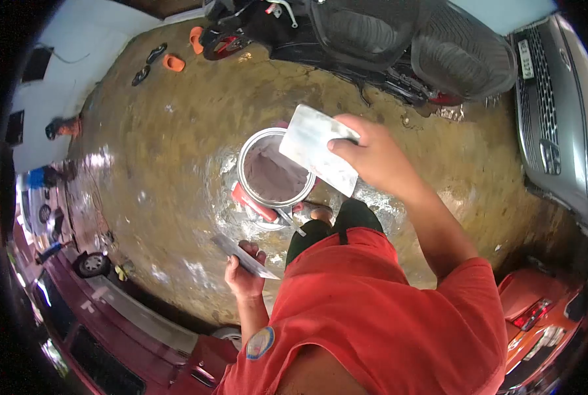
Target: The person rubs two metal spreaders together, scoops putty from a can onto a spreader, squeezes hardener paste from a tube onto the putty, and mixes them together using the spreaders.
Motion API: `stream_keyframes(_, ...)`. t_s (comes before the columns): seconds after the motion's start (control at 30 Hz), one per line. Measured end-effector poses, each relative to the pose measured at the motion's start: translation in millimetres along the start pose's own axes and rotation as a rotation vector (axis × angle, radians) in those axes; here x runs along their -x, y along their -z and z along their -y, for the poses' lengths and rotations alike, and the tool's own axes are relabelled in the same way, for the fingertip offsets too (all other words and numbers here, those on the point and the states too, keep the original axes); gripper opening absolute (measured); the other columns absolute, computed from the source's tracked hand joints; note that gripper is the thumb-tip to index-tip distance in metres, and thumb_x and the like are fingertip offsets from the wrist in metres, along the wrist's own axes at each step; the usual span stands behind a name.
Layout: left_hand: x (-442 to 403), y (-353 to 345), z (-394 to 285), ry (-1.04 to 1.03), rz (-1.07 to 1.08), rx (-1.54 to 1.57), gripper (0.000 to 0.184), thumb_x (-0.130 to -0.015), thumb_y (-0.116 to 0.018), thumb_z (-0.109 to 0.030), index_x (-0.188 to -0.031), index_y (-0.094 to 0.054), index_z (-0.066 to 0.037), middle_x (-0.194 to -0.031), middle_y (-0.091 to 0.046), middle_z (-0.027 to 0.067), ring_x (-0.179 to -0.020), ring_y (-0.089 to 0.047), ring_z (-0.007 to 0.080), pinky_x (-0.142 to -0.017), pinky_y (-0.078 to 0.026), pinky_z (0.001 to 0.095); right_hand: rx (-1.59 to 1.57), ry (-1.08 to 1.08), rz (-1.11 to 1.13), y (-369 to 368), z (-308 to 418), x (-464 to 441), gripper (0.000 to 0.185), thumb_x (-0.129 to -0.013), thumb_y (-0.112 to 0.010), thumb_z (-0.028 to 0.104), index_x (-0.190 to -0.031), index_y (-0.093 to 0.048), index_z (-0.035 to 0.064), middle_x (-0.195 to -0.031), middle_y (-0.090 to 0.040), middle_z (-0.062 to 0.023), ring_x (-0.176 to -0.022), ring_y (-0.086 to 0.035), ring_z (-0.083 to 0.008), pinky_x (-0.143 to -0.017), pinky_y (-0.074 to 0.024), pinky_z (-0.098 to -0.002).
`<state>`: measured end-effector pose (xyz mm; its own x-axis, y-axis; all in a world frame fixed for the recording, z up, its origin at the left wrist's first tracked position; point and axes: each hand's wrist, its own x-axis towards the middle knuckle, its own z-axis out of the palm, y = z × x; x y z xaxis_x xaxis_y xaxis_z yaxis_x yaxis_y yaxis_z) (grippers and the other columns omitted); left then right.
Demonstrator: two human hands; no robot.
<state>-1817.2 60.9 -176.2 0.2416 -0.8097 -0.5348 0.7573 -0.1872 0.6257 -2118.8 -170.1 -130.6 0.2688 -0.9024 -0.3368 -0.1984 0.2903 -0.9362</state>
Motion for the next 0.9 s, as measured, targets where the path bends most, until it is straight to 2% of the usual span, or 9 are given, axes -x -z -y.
stream_keyframes(0.07,-1.7,3.9,5.1,-0.008,-0.006,0.043,0.046,-0.081,-0.074,-0.031,-0.116,-0.058,-0.006,-0.099,-0.062,0.0132,-0.092,-0.059,0.0256,-0.075,-0.049,0.0397,0.242,0.041,0.086,-11.9,29.7,-4.0,0.036,-0.088,-0.064,0.017,-0.119,-0.062,-0.0011,-0.09,-0.07,-0.017,-0.083,-0.069,-0.0226,-0.074,-0.0506,-0.0356)
stream_keyframes(0.1,-2.6,7.4,6.3,-0.002,0.016,0.068,0.047,-0.081,-0.074,-0.031,-0.117,-0.058,-0.006,-0.099,-0.062,0.0134,-0.093,-0.059,0.0258,-0.075,-0.05,0.0398,0.38,0.074,0.088,-20.7,48.5,-2.7,0.034,-0.087,-0.061,0.018,-0.116,-0.063,-0.0005,-0.092,-0.069,-0.0236,-0.084,-0.07,-0.0346,-0.075,-0.0512,-0.0431)
stream_keyframes(0.2,-6.4,16.2,10.7,0.027,0.099,0.198,0.052,-0.082,-0.073,-0.029,-0.124,-0.056,-0.005,-0.109,-0.064,0.0165,-0.098,-0.063,0.0287,-0.083,-0.053,0.0406,0.668,0.135,0.257,-50.2,68.4,-17.8,0.033,-0.086,-0.06,0.017,-0.111,-0.063,-0.0051,-0.092,-0.069,-0.0239,-0.085,-0.067,-0.0404,-0.076,-0.0505,-0.0445)
stream_keyframes(0.23,-7.9,17.4,10.6,0.054,0.125,0.191,0.05,-0.082,-0.073,-0.03,-0.123,-0.058,-0.005,-0.113,-0.063,0.0156,-0.1,-0.061,0.0266,-0.082,-0.052,0.0408,0.793,0.153,0.264,-63.2,72.3,-21.3,0.028,-0.084,-0.058,0.014,-0.104,-0.064,-0.005,-0.091,-0.069,-0.0262,-0.088,-0.065,-0.0463,-0.078,-0.0511,-0.0496)
stream_keyframes(0.43,-37.1,23.9,23.7,0.178,0.302,0.234,0.06,-0.08,-0.073,-0.026,-0.131,-0.054,0.001,-0.131,-0.059,0.0206,-0.108,-0.063,0.0282,-0.09,-0.055,0.042,1.194,0.04,0.378,-127.9,58.4,-52.2,0.024,-0.083,-0.055,0.007,-0.094,-0.07,-0.0066,-0.098,-0.069,-0.0284,-0.093,-0.069,-0.0432,-0.08,-0.055,-0.0489)
stream_keyframes(0.53,-48.0,16.3,21.9,0.192,0.442,0.303,0.061,-0.082,-0.07,-0.017,-0.136,-0.049,0.004,-0.139,-0.055,0.0205,-0.123,-0.059,0.0313,-0.102,-0.05,0.0464,1.25,-0.056,0.383,-150.9,53.3,-59.2,0.022,-0.082,-0.056,0.006,-0.091,-0.072,-0.0052,-0.101,-0.069,-0.0276,-0.096,-0.069,-0.0405,-0.08,-0.0558,-0.0472)
stream_keyframes(0.57,-49.4,16.5,19.0,0.239,0.485,0.315,0.064,-0.082,-0.069,-0.015,-0.139,-0.047,0.003,-0.147,-0.048,0.0201,-0.128,-0.055,0.0301,-0.106,-0.047,0.0443,1.284,-0.044,0.369,-155.8,46.1,-63.5,0.022,-0.082,-0.056,0.006,-0.092,-0.073,-0.0045,-0.101,-0.069,-0.0273,-0.096,-0.069,-0.04,-0.081,-0.056,-0.0468)
stream_keyframes(0.73,-57.7,18.2,18.4,0.255,0.535,0.309,0.065,-0.083,-0.068,-0.015,-0.141,-0.044,0.003,-0.148,-0.047,0.0193,-0.13,-0.053,0.0298,-0.108,-0.044,0.0438,1.365,0.012,0.307,-167.7,4.2,-76.4,0.023,-0.085,-0.056,0.006,-0.095,-0.074,-0.0013,-0.104,-0.07,-0.025,-0.099,-0.07,-0.0377,-0.083,-0.0565,-0.0451)
stream_keyframes(0.9,-65.1,23.6,16.5,0.256,0.527,0.299,0.065,-0.084,-0.067,-0.015,-0.142,-0.043,0.001,-0.146,-0.049,0.0187,-0.127,-0.054,0.031,-0.108,-0.044,0.0452,1.392,-0.092,0.257,-177.3,2.6,-69.0,0.023,-0.087,-0.057,0.008,-0.098,-0.075,-0.0001,-0.109,-0.07,-0.0234,-0.101,-0.07,-0.0369,-0.085,-0.0565,-0.045)
